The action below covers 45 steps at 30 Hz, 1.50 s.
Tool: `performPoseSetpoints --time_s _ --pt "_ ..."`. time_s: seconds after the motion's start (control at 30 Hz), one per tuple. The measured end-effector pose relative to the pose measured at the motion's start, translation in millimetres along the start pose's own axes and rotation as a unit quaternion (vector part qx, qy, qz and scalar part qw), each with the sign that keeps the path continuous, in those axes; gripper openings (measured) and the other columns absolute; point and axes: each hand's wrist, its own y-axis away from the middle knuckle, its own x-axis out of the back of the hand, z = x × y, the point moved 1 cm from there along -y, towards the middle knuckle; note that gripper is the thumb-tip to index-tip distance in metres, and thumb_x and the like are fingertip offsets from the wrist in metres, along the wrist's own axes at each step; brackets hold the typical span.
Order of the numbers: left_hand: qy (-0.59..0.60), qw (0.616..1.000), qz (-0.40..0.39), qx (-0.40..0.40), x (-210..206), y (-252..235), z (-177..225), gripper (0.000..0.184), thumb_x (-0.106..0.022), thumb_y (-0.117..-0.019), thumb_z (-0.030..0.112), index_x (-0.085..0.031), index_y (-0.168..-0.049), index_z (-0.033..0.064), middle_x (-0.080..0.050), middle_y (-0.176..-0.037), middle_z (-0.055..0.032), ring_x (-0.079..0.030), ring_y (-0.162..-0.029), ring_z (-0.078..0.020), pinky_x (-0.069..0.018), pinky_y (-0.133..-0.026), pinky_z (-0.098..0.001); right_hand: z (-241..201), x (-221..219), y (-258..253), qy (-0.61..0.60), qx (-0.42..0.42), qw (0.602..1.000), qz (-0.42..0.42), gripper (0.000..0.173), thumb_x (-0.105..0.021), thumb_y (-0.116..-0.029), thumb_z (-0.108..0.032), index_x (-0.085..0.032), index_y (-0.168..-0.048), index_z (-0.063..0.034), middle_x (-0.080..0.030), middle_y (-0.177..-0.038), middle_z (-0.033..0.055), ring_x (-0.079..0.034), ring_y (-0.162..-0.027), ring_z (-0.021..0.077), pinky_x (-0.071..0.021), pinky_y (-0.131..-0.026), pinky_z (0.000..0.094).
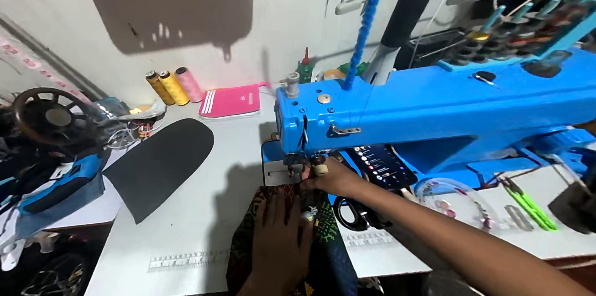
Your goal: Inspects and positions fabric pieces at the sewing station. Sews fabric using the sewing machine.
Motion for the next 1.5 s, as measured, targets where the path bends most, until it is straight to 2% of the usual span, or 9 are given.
performPoseSetpoints --time_s 0.27,0.43,0.63,0.77,0.83,0.97,1.07,1.23,1.5 --pt "0.060 0.990 -0.122 -0.022 10.3 -33.8 -31.2 0.055 -0.030 -0.1089 0.044 -0.063 -0.142 0.0150 -0.048 -0.156 -0.0154 -0.045 -0.144 -0.0364 -0.0291 -0.118 -0.0615 10.2 2.5 -19.6 -0.028 0.027 0.998 0.050 0.030 -0.077 -0.0909 -0.018 -0.068 -0.110 0.0035 -0.069 -0.106 0.0167 -0.064 -0.100 0.0248 -0.0498 -0.095 0.0453" --pt "0.067 0.980 -0.185 -0.032 13.1 -52.8 -42.1 0.058 -0.025 -0.1102 0.044 -0.056 -0.148 0.0131 -0.041 -0.161 -0.0134 -0.038 -0.148 -0.0374 -0.0251 -0.120 -0.0616 0.2 7.2 -15.3 0.034 -0.008 0.997 0.062 0.044 -0.065 -0.0998 -0.018 -0.058 -0.132 0.0114 -0.059 -0.135 0.0305 -0.054 -0.131 0.0398 -0.0380 -0.113 0.0531" --pt "0.081 0.960 -0.266 -0.038 24.2 -60.6 -37.6 0.056 -0.024 -0.1107 0.046 -0.049 -0.154 0.0194 -0.028 -0.166 -0.0167 -0.026 -0.152 -0.0443 -0.0195 -0.122 -0.0623 -1.3 6.6 -19.6 0.045 -0.018 0.997 0.062 0.046 -0.064 -0.1008 -0.021 -0.057 -0.133 0.0115 -0.057 -0.137 0.0303 -0.052 -0.133 0.0404 -0.0368 -0.113 0.0540" --pt "0.043 0.933 -0.355 -0.037 32.0 -66.2 -28.9 0.058 -0.018 -0.1100 0.051 -0.030 -0.163 0.0287 -0.014 -0.170 -0.0203 -0.010 -0.155 -0.0478 -0.0052 -0.123 -0.0645 -5.9 10.1 -9.5 0.044 -0.032 0.997 0.059 0.043 -0.061 -0.1035 -0.025 -0.061 -0.128 0.0099 -0.061 -0.132 0.0293 -0.055 -0.129 0.0400 -0.0395 -0.111 0.0546" --pt "0.030 0.931 -0.362 -0.034 32.7 -66.0 -26.8 0.058 -0.019 -0.1100 0.051 -0.028 -0.163 0.0304 -0.012 -0.170 -0.0197 -0.008 -0.156 -0.0465 -0.0036 -0.124 -0.0627 -2.9 13.5 4.0 0.028 -0.007 0.997 0.065 0.037 -0.062 -0.1027 -0.026 -0.066 -0.119 0.0071 -0.066 -0.118 0.0263 -0.062 -0.114 0.0370 -0.0452 -0.102 0.0542" --pt "0.027 0.933 -0.358 -0.034 30.8 -65.6 -26.0 0.056 -0.020 -0.1099 0.051 -0.027 -0.163 0.0337 -0.011 -0.170 -0.0194 -0.008 -0.156 -0.0460 -0.0028 -0.125 -0.0593 18.3 20.2 62.7 0.008 0.061 0.991 0.122 0.041 -0.062 -0.1023 -0.033 -0.067 -0.129 -0.0022 -0.068 -0.124 0.0192 -0.065 -0.112 0.0311 -0.0494 -0.101 0.0521" --pt "0.027 0.936 -0.349 -0.038 28.1 -64.7 -25.6 0.056 -0.022 -0.1099 0.051 -0.027 -0.163 0.0345 -0.010 -0.170 -0.0217 -0.009 -0.155 -0.0487 -0.0051 -0.125 -0.0601 48.0 30.8 115.4 -0.030 0.114 0.966 0.228 0.037 -0.059 -0.1010 -0.035 -0.073 -0.116 -0.0051 -0.074 -0.103 0.0082 -0.071 -0.092 0.0165 -0.0587 -0.085 0.0404" --pt "0.019 0.926 -0.376 -0.031 33.0 -70.1 -24.0 0.056 -0.021 -0.1101 0.051 -0.026 -0.163 0.0343 -0.010 -0.170 -0.0215 -0.008 -0.155 -0.0489 -0.0033 -0.125 -0.0598 81.5 49.8 160.7 -0.072 0.104 0.921 0.368 0.034 -0.057 -0.1002 -0.036 -0.073 -0.109 -0.0073 -0.074 -0.096 -0.0017 -0.069 -0.085 0.0030 -0.0585 -0.078 0.0233" --pt "0.019 0.924 -0.381 -0.033 35.2 -71.7 -25.4 0.056 -0.020 -0.1103 0.051 -0.025 -0.164 0.0342 -0.011 -0.170 -0.0193 -0.008 -0.156 -0.0460 -0.0019 -0.125 -0.0586 70.2 31.6 150.3 -0.059 0.140 0.931 0.333 0.033 -0.057 -0.0993 -0.039 -0.075 -0.106 -0.0127 -0.075 -0.092 -0.0059 -0.069 -0.081 -0.0007 -0.0577 -0.074 0.0194"
